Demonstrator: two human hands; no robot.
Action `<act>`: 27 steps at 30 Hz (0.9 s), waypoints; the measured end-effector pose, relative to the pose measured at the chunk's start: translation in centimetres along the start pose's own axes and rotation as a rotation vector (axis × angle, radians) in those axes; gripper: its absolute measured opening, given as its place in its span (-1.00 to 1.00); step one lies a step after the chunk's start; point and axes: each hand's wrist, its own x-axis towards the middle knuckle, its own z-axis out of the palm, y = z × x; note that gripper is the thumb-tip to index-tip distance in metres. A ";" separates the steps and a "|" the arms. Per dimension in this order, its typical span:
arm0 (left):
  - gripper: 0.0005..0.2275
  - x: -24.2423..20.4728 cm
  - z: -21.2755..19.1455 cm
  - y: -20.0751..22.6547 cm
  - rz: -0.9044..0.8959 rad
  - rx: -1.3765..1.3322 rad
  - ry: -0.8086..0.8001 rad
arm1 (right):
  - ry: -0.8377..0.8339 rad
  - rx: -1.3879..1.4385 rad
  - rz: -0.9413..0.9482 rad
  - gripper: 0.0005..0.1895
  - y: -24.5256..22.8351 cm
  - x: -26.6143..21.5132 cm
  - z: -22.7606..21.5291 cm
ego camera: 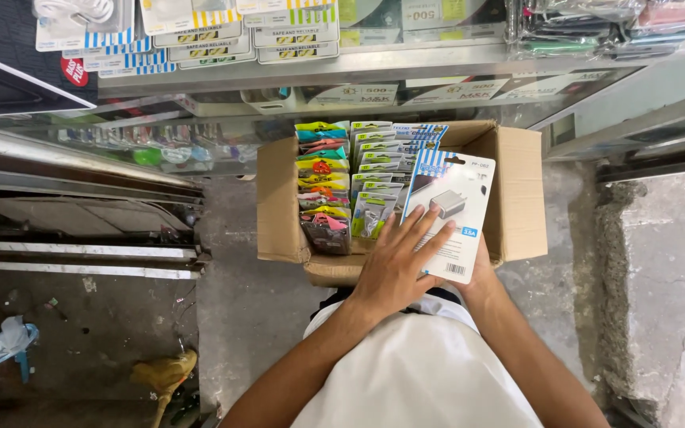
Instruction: Organizing and checking phone chargers in a storage box.
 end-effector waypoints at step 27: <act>-0.46 -7.0 -6.5 -0.6 0.077 -0.211 -0.087 | 0.198 0.158 -0.152 -0.51 -4.1 4.8 1.4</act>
